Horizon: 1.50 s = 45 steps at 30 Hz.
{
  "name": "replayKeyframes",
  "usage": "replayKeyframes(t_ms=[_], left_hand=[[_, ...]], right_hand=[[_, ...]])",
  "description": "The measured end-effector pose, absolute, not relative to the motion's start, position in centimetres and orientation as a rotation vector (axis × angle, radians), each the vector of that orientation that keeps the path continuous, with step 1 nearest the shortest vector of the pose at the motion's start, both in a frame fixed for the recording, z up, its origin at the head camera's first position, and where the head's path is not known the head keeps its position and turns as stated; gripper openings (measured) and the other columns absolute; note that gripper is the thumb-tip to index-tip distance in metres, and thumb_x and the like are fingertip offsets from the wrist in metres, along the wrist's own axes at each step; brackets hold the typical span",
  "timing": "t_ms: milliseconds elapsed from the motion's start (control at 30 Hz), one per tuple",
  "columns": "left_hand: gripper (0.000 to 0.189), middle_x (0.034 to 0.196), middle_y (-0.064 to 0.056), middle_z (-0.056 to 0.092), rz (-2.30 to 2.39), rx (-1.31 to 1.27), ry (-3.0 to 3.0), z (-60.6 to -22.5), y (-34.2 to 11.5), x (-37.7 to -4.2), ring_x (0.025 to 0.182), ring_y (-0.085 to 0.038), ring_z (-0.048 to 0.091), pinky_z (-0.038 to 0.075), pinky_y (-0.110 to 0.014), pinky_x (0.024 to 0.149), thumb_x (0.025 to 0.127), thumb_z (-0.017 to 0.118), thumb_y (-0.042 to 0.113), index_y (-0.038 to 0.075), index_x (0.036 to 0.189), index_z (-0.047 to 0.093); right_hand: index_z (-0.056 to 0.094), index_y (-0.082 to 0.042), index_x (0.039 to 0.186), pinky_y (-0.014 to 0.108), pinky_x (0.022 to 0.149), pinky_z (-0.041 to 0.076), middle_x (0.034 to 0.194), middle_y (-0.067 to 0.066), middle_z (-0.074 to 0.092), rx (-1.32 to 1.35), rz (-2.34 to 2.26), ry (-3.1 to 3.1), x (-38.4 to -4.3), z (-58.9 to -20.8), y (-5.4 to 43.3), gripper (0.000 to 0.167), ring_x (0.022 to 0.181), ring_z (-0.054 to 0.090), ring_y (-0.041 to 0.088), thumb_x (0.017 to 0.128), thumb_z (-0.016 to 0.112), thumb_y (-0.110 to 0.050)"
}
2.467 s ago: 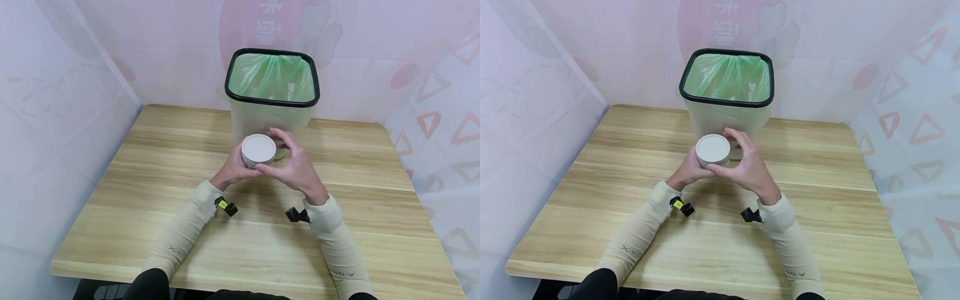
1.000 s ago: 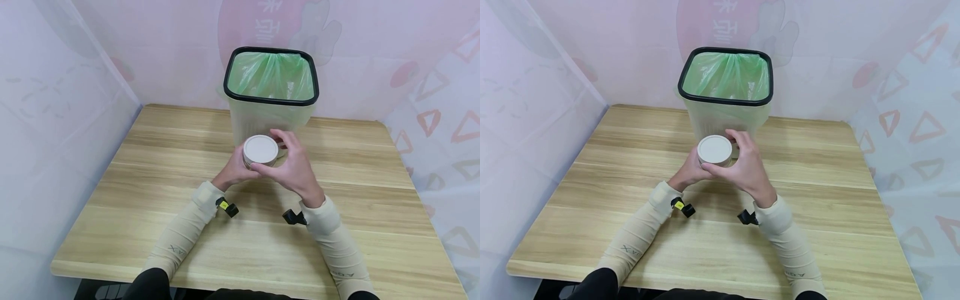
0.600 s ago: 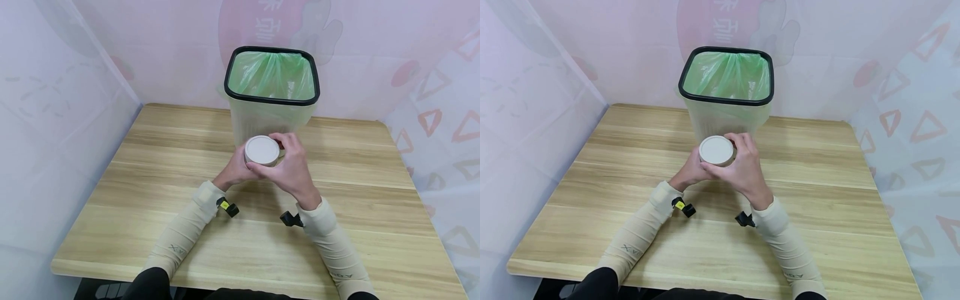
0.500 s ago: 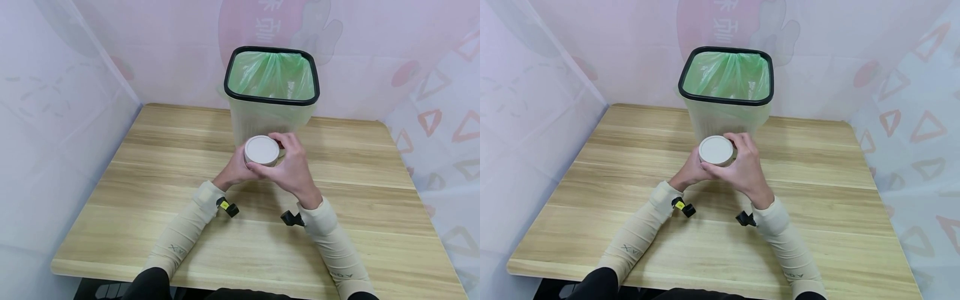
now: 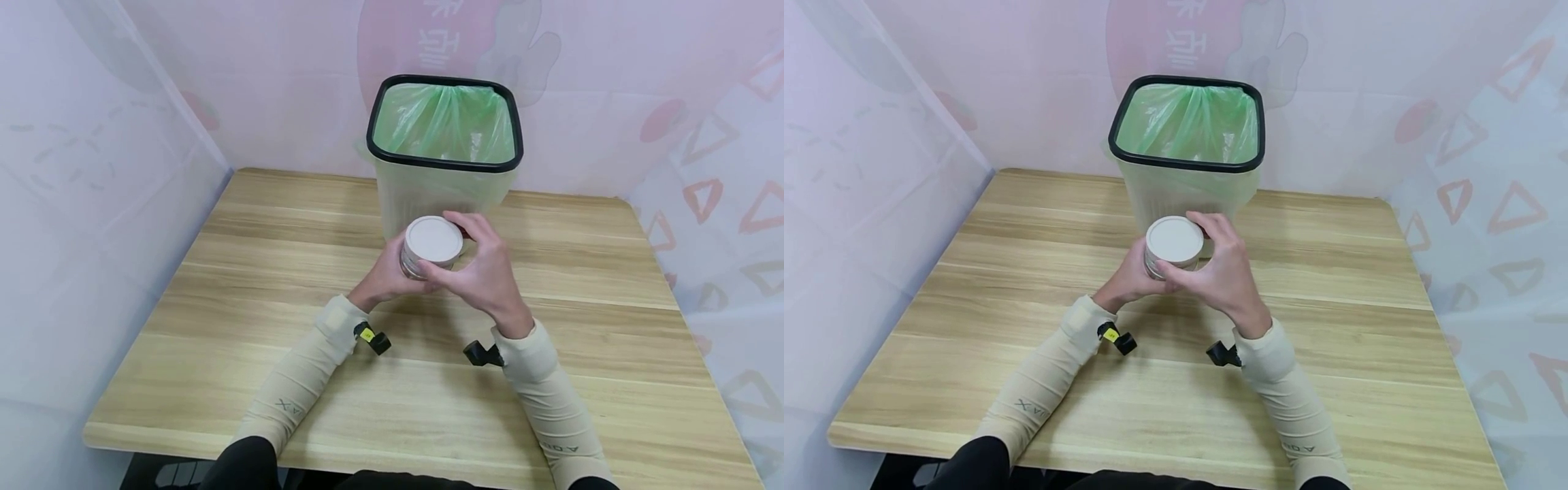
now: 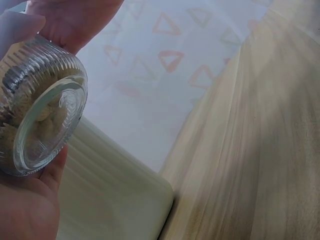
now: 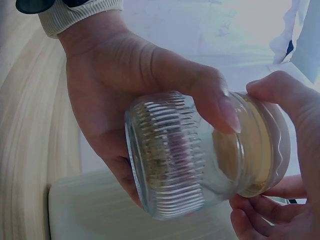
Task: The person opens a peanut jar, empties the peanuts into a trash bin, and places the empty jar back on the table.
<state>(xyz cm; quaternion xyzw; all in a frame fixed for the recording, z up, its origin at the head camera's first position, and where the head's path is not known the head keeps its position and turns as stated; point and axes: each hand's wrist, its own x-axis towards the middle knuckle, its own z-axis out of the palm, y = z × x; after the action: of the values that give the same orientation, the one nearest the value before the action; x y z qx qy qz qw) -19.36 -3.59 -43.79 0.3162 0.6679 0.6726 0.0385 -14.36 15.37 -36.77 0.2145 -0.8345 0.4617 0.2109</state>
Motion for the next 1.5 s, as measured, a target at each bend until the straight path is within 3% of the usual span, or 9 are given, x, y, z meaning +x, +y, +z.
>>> replayKeyframes(t_ms=[133, 300, 467, 733, 1500], left_hand=[[0.116, 0.148, -0.015, 0.057, 2.045, 0.953, 2.066, -43.7, -3.6, -19.3, 0.134, -0.025, 0.054, 0.044, -0.047, 0.117, 0.066, 0.092, 0.067, 0.010, 0.155, 0.044], [0.111, 0.143, -0.011, 0.061, 2.022, 0.922, 2.112, -43.8, -3.7, -19.3, 0.130, -0.022, 0.056, 0.047, -0.047, 0.114, 0.065, 0.091, 0.069, 0.010, 0.149, 0.049], [0.098, 0.140, -0.011, 0.062, 2.023, 0.927, 2.113, -43.8, -3.9, -19.4, 0.128, -0.021, 0.058, 0.048, -0.048, 0.113, 0.070, 0.094, 0.056, 0.009, 0.144, 0.052], [0.081, 0.137, -0.011, 0.064, 2.032, 0.914, 2.117, -43.4, -4.3, -19.6, 0.124, -0.020, 0.061, 0.051, -0.043, 0.112, 0.070, 0.092, 0.015, 0.007, 0.141, 0.054], [0.078, 0.134, -0.012, 0.066, 2.069, 0.922, 2.118, -43.7, -5.5, -19.7, 0.124, -0.022, 0.061, 0.049, -0.039, 0.113, 0.068, 0.093, -0.001, 0.006, 0.136, 0.056]], right_hand=[[0.068, -0.004, 0.135, 0.027, 0.100, 0.053, 0.128, 0.010, 0.070, 0.591, 1.306, -2.289, -14.4, -36.5, 15.7, 0.073, 0.114, 0.065, 0.021, 0.072, 0.097, -0.026], [0.068, -0.005, 0.134, 0.021, 0.098, 0.051, 0.127, 0.011, 0.069, 0.571, 1.339, -2.274, -14.4, -36.3, 16.1, 0.072, 0.113, 0.065, 0.020, 0.072, 0.097, -0.024], [0.068, -0.005, 0.134, 0.021, 0.098, 0.051, 0.128, 0.010, 0.070, 0.543, 1.341, -2.274, -14.5, -36.1, 16.5, 0.071, 0.113, 0.064, 0.020, 0.072, 0.097, -0.023], [0.068, -0.005, 0.135, 0.021, 0.099, 0.051, 0.127, 0.011, 0.069, 0.532, 1.326, -2.268, -14.8, -35.8, 17.2, 0.071, 0.113, 0.063, 0.020, 0.071, 0.096, -0.019], [0.066, -0.006, 0.139, 0.013, 0.096, 0.049, 0.129, 0.010, 0.070, 0.631, 1.222, -2.370, -14.8, -35.2, 19.7, 0.076, 0.114, 0.063, 0.020, 0.069, 0.096, -0.014]])
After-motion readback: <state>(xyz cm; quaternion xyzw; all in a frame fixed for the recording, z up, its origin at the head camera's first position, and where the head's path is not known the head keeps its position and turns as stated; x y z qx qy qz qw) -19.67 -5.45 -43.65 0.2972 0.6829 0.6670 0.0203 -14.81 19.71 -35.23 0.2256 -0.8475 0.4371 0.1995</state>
